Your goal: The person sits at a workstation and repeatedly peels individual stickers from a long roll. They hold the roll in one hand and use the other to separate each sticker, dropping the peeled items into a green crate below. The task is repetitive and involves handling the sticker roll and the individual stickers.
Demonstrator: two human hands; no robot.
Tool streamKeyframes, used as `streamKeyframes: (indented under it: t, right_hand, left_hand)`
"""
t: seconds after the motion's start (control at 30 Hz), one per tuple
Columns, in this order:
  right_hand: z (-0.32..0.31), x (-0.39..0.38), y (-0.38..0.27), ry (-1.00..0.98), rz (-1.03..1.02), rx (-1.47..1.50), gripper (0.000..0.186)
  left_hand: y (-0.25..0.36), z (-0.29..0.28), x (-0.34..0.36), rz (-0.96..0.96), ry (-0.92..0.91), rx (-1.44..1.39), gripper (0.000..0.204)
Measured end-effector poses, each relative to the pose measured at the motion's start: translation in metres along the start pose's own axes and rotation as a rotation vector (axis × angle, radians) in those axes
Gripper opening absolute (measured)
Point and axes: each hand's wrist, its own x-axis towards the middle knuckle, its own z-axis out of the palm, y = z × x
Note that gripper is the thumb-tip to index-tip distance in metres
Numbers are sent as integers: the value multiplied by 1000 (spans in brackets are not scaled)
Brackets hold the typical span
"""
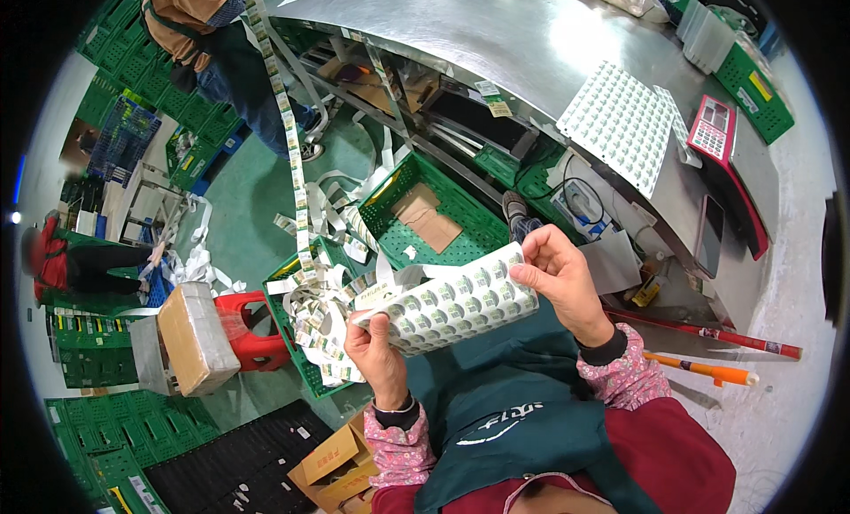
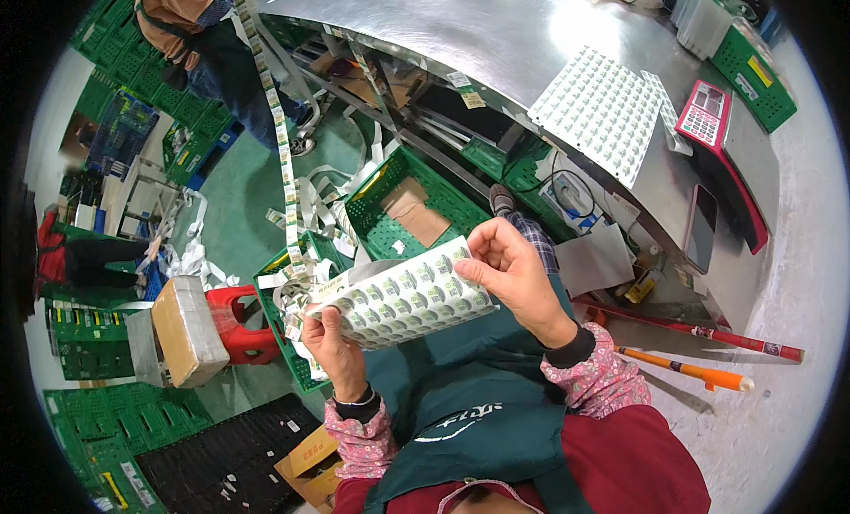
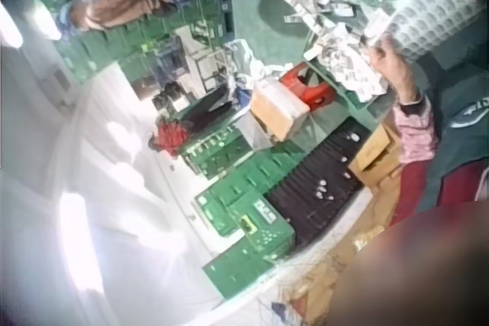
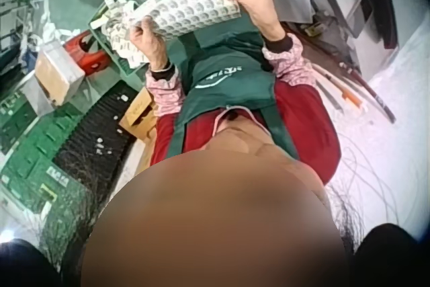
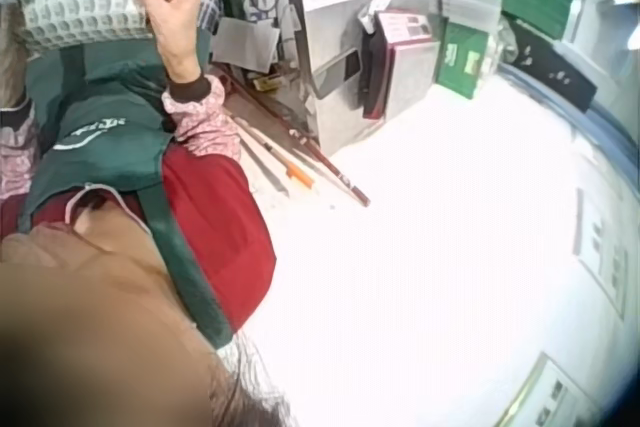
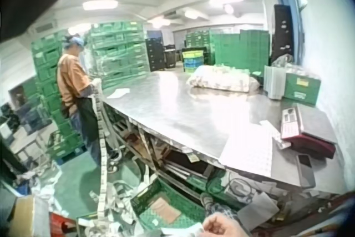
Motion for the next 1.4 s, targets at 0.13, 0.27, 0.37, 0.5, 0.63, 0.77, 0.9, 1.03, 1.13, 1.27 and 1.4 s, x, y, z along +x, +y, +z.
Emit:
streamKeyframes:
  t: [0.13,0.27,0.37,0.5,0.63,0.77,0.9,1.03,1.13,1.27,1.4]
  right_hand:
    - [-5,0,1,-40,9,-35,10]
    - [-1,2,4,114,-368,-212,9]
    - [-3,-2,4,58,-319,-35,18]
    - [0,-4,16,157,-280,28,20]
    - [-1,-7,17,172,-307,22,21]
    - [3,-9,17,178,-367,30,24]
    - [9,-10,12,200,-292,79,24]
    - [1,-4,7,-11,64,190,28]
    - [-6,-6,16,-67,134,125,15]
    - [0,-11,18,28,-24,-22,8]
    - [2,-16,24,80,-167,-238,8]
  left_hand:
    - [-1,-3,-2,-29,-42,-40,20]
    - [3,4,-7,-95,-61,88,16]
    - [4,6,-10,-174,-87,99,21]
    - [0,2,-8,-189,-147,41,27]
    - [12,14,-4,-266,-187,-33,26]
    - [15,10,-12,-160,-80,72,13]
    - [13,7,-17,-18,-51,164,16]
    - [17,1,-12,63,-142,269,16]
    - [32,15,-6,37,-183,386,19]
    - [25,12,-6,-21,-119,309,19]
    - [12,-1,-1,-39,-89,319,25]
